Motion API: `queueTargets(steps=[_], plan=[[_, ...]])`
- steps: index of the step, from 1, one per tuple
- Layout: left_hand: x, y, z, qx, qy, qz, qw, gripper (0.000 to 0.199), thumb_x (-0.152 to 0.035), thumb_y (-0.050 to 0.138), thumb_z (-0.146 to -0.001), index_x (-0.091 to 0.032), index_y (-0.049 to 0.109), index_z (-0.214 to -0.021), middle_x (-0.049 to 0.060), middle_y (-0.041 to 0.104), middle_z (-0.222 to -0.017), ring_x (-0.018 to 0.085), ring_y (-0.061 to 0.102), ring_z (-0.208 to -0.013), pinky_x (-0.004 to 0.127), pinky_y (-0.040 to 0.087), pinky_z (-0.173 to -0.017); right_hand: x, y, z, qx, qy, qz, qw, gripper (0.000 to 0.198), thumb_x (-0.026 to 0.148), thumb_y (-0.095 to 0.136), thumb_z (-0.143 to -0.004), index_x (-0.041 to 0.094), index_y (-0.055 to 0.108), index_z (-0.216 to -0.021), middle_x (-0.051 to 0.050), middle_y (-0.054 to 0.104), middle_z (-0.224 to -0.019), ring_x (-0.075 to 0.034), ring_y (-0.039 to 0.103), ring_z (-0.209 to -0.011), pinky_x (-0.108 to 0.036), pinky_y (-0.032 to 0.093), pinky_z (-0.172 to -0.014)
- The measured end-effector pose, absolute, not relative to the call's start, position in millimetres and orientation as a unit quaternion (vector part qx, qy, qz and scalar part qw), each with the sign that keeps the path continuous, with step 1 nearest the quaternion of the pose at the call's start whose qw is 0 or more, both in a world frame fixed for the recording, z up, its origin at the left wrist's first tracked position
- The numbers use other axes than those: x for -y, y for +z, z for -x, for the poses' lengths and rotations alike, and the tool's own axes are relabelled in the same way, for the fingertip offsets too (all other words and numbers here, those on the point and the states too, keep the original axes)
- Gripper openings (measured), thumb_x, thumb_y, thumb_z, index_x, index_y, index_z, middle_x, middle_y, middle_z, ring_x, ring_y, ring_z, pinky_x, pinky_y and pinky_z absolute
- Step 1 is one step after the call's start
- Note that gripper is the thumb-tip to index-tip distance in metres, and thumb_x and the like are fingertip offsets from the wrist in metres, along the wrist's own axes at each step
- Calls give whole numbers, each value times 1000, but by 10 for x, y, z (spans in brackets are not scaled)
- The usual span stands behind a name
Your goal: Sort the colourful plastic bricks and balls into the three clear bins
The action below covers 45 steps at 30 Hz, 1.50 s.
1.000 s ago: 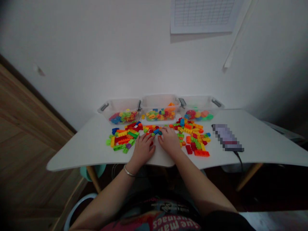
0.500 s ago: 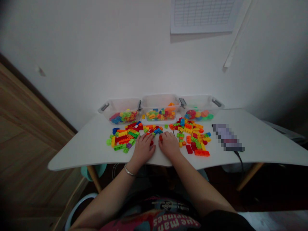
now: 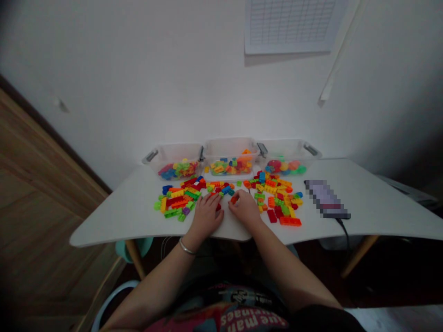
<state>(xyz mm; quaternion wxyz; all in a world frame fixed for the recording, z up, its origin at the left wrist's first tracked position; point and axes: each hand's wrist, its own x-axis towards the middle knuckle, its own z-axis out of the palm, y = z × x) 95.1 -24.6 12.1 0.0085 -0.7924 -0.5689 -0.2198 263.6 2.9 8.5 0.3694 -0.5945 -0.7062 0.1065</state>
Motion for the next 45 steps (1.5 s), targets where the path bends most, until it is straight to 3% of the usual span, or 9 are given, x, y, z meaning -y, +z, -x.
queueTargets(steps=[5, 11, 18, 23, 38, 45], plan=[[253, 122, -950, 570, -221, 792, 5, 49, -30, 55, -88, -19, 54, -136, 7, 57, -142, 29, 42, -136, 55, 24, -119, -166, 273, -2743, 635, 140, 564, 509, 25, 42, 63, -72, 23, 48, -79, 3, 52, -68, -14, 45, -58, -28, 38, -58], [262, 158, -954, 572, -217, 791, 2, 49, -29, 54, -88, -19, 54, -136, 7, 57, -142, 30, 42, -136, 55, 24, -119, -465, 742, -2878, 561, 97, 549, 612, 32, 48, 62, -75, 21, 52, -88, 0, 55, -77, -15, 47, -65, -30, 42, -64], [273, 166, -951, 570, -219, 792, -5, 47, -29, 55, -88, -21, 55, -134, 7, 56, -142, 29, 41, -137, 56, 24, -119, -895, 1006, -2852, 581, 19, 557, 593, 30, 41, 54, -85, 17, 57, -103, -8, 64, -94, -20, 57, -84, -35, 46, -81], [276, 183, -956, 571, -217, 792, -7, 47, -30, 55, -88, -20, 56, -134, 7, 56, -142, 29, 42, -136, 56, 24, -119, -1098, 1033, -2765, 591, -23, 587, 553, 28, 38, 54, -86, 16, 61, -103, -12, 67, -104, -23, 58, -96, -38, 43, -90], [255, 131, -936, 565, -214, 796, 7, 46, -30, 55, -88, -21, 57, -133, 6, 57, -141, 30, 42, -135, 56, 24, -119, -1226, 1047, -2790, 643, -10, 646, 410, 30, 41, 64, -83, 18, 74, -99, -11, 72, -96, -30, 59, -101, -47, 38, -97], [250, 132, -946, 564, -215, 797, 15, 45, -30, 55, -88, -24, 58, -133, 6, 58, -141, 29, 42, -136, 57, 24, -118, -1014, 897, -2866, 683, -51, 565, 460, 29, 28, 54, -85, 17, 67, -108, -13, 68, -117, -29, 54, -116, -46, 34, -105]])
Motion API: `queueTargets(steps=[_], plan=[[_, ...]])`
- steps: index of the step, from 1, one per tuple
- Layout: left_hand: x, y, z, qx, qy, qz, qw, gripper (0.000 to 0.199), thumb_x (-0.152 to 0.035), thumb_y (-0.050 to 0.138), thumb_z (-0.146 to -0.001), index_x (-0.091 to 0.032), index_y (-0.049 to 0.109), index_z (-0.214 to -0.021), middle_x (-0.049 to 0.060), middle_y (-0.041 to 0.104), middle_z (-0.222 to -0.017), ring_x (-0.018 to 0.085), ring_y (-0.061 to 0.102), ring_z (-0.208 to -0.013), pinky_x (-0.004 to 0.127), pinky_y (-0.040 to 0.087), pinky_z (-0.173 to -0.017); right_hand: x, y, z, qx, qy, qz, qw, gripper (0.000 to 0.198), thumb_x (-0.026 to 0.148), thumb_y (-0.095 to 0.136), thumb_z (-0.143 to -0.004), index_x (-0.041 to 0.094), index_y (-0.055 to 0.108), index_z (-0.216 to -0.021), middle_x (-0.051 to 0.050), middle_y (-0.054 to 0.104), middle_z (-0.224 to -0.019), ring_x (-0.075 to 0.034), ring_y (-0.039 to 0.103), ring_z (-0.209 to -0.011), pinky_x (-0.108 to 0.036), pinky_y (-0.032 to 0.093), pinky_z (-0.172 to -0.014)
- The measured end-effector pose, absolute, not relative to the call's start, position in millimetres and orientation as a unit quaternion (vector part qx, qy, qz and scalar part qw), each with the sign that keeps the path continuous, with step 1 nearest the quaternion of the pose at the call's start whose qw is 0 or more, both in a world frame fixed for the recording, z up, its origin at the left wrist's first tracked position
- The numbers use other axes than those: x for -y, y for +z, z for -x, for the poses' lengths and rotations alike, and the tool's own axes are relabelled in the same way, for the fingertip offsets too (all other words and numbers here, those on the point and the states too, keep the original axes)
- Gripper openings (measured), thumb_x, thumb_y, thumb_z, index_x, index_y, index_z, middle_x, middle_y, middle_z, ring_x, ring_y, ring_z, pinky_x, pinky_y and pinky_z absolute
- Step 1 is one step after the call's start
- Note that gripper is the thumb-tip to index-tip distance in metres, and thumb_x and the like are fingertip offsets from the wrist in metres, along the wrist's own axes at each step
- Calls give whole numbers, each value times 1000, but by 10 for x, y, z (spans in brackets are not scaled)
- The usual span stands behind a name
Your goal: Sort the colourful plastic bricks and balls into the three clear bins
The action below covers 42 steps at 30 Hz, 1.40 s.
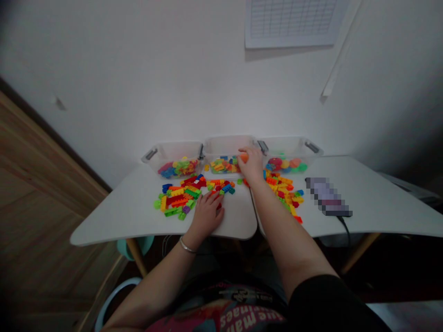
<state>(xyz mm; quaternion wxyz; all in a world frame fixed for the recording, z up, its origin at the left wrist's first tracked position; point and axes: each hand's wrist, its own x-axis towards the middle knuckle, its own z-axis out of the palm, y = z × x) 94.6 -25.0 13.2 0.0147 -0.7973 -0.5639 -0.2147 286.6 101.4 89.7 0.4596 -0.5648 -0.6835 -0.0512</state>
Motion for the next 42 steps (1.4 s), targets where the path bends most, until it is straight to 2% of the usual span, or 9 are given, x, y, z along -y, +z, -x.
queueTargets(steps=[5, 13, 23, 32, 36, 40, 42], plan=[[238, 138, -960, 566, -211, 797, 17, 45, -30, 54, -88, -23, 58, -133, 6, 57, -141, 30, 42, -135, 58, 25, -118, -695, 585, -2759, 695, -33, 561, 449, 28, 26, 51, -86, 16, 65, -108, -13, 67, -114, -27, 56, -111, -40, 39, -100], [243, 137, -954, 565, -207, 798, 17, 45, -30, 55, -89, -25, 58, -133, 5, 57, -141, 30, 42, -135, 57, 26, -117, -422, 237, -2707, 716, -67, 629, 295, 28, 24, 51, -87, 18, 67, -109, -12, 69, -111, -28, 57, -103, -38, 39, -91], [248, 137, -956, 567, -211, 796, 14, 45, -30, 56, -88, -24, 59, -132, 6, 57, -142, 30, 42, -136, 57, 26, -118, -390, 128, -2696, 744, -97, 625, 218, 36, 22, 54, -85, 14, 64, -119, -13, 66, -124, -29, 54, -113, -40, 35, -99], [249, 132, -957, 566, -206, 798, 23, 45, -31, 55, -89, -22, 58, -133, 6, 57, -142, 30, 42, -136, 56, 25, -118, -275, 178, -2703, 752, -79, 624, 197, 19, 19, 49, -89, 15, 67, -96, -13, 68, -100, -26, 58, -99, -34, 40, -87], [246, 129, -956, 565, -206, 799, 24, 45, -31, 54, -89, -22, 58, -133, 6, 57, -142, 30, 43, -136, 56, 26, -118, -216, 166, -2694, 752, -71, 620, 214, 16, 16, 48, -89, 17, 64, -91, -10, 66, -94, -23, 57, -93, -31, 40, -83], [244, 134, -956, 565, -204, 799, 23, 45, -30, 54, -89, -22, 58, -133, 6, 57, -142, 31, 43, -135, 57, 27, -117, -214, 151, -2683, 738, -70, 619, 261, 13, 18, 54, -86, 17, 63, -97, -12, 64, -102, -24, 57, -97, -31, 42, -84], [242, 135, -956, 565, -202, 800, 22, 45, -30, 55, -89, -21, 58, -133, 7, 56, -142, 31, 43, -135, 57, 26, -117, -227, 144, -2684, 740, -55, 612, 273, 21, 20, 59, -84, 15, 62, -104, -13, 64, -110, -25, 57, -103, -32, 42, -89]])
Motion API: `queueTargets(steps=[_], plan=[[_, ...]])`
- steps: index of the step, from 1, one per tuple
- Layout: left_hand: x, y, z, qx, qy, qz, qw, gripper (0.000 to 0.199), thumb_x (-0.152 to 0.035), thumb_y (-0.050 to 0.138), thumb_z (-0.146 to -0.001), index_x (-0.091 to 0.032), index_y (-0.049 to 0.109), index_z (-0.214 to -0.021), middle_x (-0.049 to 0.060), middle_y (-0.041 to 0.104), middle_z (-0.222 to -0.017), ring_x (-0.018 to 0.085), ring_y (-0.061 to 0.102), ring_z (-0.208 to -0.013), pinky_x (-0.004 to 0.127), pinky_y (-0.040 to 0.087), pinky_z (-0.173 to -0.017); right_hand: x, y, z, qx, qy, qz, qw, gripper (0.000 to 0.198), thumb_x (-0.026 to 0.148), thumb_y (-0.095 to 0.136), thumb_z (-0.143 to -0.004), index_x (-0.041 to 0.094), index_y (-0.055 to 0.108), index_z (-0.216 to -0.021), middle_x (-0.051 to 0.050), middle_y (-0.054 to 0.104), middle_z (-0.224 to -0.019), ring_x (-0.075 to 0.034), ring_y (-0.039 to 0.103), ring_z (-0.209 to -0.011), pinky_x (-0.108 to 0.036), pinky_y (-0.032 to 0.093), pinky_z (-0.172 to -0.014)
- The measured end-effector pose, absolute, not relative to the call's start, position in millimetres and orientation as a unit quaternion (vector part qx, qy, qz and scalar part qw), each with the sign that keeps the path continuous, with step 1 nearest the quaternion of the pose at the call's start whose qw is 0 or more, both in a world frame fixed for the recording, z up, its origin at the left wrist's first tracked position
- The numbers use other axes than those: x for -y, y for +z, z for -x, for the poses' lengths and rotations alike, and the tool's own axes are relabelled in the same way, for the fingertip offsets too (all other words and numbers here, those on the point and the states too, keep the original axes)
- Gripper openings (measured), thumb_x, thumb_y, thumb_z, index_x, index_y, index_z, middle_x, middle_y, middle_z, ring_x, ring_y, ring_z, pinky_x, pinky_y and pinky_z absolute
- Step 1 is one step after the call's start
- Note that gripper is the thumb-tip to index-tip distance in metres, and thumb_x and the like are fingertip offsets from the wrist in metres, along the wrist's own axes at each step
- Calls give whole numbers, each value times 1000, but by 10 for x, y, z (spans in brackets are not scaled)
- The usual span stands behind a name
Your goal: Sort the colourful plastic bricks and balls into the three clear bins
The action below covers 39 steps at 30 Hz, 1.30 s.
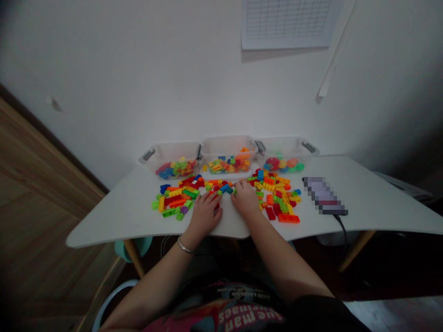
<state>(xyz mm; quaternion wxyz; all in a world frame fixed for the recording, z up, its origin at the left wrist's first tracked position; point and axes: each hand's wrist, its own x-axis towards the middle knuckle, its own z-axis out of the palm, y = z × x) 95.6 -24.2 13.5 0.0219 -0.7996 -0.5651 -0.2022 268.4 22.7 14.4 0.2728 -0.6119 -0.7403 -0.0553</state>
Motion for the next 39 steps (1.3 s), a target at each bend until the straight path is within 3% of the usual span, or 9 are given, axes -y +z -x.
queueTargets(steps=[11, 17, 26, 30, 35, 39], plan=[[244, 135, -955, 567, -205, 797, 20, 44, -31, 56, -89, -22, 60, -132, 6, 57, -142, 30, 43, -135, 56, 26, -118, -188, 169, -2677, 750, 20, 624, 219, 22, 21, 57, -90, 15, 66, -109, -13, 70, -106, -25, 61, -102, -33, 44, -91], [237, 124, -955, 565, -213, 797, 22, 42, -30, 58, -88, -23, 61, -130, 6, 58, -141, 31, 44, -135, 57, 27, -117, -125, 202, -2688, 754, 64, 607, 244, 40, 18, 64, -84, 13, 64, -124, -14, 68, -117, -25, 60, -111, -36, 43, -100], [244, 129, -945, 562, -217, 798, 15, 41, -30, 57, -88, -23, 62, -128, 7, 57, -141, 30, 43, -135, 57, 26, -117, -212, 230, -2857, 785, 126, 562, 227, 33, 7, 62, -79, 18, 73, -108, -12, 72, -107, -23, 66, -101, -36, 48, -95], [248, 137, -944, 564, -214, 797, 13, 40, -30, 57, -88, -23, 62, -127, 6, 57, -142, 31, 43, -135, 57, 26, -117, -367, 432, -2950, 727, 160, 560, 362, 27, 15, 67, -76, 21, 71, -102, -6, 72, -92, -19, 65, -78, -35, 53, -78], [252, 137, -940, 565, -213, 797, 9, 40, -30, 57, -88, -23, 62, -127, 6, 57, -142, 30, 43, -135, 56, 27, -117, -692, 852, -3006, 585, 134, 513, 614, 34, 27, 66, -75, 21, 60, -108, -4, 68, -99, -15, 60, -68, -33, 54, -69], [253, 136, -933, 566, -214, 796, 7, 40, -30, 57, -88, -22, 62, -127, 6, 57, -142, 30, 43, -135, 56, 26, -117, -1011, 1093, -3000, 561, 114, 484, 662, 24, 32, 64, -76, 22, 58, -98, -1, 66, -94, -14, 60, -70, -32, 53, -71]])
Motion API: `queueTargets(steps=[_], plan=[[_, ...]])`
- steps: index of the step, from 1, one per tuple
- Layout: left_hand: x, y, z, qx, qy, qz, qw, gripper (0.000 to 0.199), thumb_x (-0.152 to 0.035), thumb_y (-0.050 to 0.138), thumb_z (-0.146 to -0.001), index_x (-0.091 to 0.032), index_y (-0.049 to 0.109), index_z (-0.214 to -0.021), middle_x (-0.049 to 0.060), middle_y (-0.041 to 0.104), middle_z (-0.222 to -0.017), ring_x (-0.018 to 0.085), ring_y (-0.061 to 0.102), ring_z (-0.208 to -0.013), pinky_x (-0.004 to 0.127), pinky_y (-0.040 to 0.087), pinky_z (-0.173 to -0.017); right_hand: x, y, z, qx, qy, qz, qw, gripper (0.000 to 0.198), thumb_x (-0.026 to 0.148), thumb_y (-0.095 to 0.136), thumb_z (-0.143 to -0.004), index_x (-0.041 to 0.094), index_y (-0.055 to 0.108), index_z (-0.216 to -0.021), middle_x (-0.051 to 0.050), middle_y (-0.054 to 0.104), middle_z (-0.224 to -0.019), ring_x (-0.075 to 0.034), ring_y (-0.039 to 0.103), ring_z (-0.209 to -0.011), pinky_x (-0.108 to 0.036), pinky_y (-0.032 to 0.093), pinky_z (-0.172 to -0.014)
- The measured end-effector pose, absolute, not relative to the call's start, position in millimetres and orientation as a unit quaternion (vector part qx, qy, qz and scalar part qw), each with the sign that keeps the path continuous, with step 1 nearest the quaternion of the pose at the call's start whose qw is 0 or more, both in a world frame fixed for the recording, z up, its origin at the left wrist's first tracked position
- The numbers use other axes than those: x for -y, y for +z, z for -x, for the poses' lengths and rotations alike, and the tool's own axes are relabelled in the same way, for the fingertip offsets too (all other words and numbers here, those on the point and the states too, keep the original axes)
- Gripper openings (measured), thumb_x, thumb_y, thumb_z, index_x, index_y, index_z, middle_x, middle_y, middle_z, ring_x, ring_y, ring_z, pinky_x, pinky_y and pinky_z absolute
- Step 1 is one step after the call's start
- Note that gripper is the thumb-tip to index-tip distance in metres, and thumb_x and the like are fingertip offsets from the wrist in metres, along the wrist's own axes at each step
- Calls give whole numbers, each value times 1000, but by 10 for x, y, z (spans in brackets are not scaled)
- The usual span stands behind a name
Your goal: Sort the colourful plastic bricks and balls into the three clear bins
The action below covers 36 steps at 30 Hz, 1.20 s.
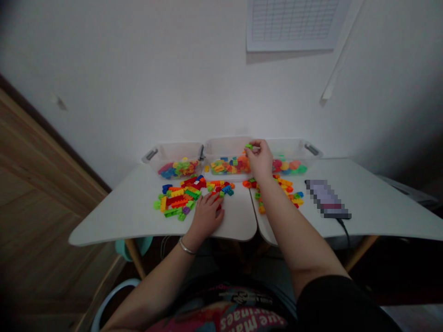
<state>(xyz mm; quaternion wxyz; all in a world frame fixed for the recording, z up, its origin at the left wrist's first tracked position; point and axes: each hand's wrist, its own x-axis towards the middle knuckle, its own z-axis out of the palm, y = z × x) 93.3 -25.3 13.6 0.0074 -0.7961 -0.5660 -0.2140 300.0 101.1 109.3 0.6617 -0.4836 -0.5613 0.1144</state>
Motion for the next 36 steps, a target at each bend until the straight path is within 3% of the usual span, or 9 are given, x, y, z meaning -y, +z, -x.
queueTargets(steps=[9, 17, 23, 32, 36], plan=[[252, 137, -923, 559, -222, 799, 10, 38, -29, 56, -88, -22, 63, -126, 7, 57, -141, 30, 43, -136, 57, 27, -117, -1404, 1104, -2980, 621, 13, 557, 552, 21, 29, 60, -82, 17, 68, -97, -9, 68, -97, -18, 61, -76, -38, 51, -85], [260, 172, -931, 563, -212, 799, 0, 38, -29, 57, -88, -23, 63, -125, 7, 57, -141, 30, 42, -136, 58, 26, -117, -1438, 1072, -2934, 685, -10, 548, 479, 24, 22, 62, -82, 19, 70, -104, -9, 66, -106, -19, 63, -86, -38, 49, -93], [259, 162, -937, 561, -213, 800, 0, 39, -29, 57, -88, -23, 62, -126, 6, 57, -141, 30, 42, -136, 58, 25, -118, -1407, 1068, -2949, 698, 28, 536, 474, 32, 17, 62, -79, 18, 68, -110, -10, 64, -114, -18, 64, -89, -38, 50, -93], [257, 151, -933, 560, -216, 800, 9, 39, -30, 56, -89, -23, 62, -126, 6, 58, -140, 30, 43, -135, 56, 26, -118, -966, 990, -2899, 678, 29, 477, 559, 25, 30, 51, -88, 19, 65, -105, -9, 67, -107, -19, 63, -88, -36, 52, -84], [259, 148, -936, 560, -217, 799, 9, 38, -30, 57, -88, -24, 63, -125, 6, 58, -140, 30, 43, -134, 57, 26, -117, -700, 654, -2797, 714, 63, 484, 502, 24, 26, 51, -86, 19, 65, -104, -10, 68, -104, -21, 62, -90, -36, 52, -84]])
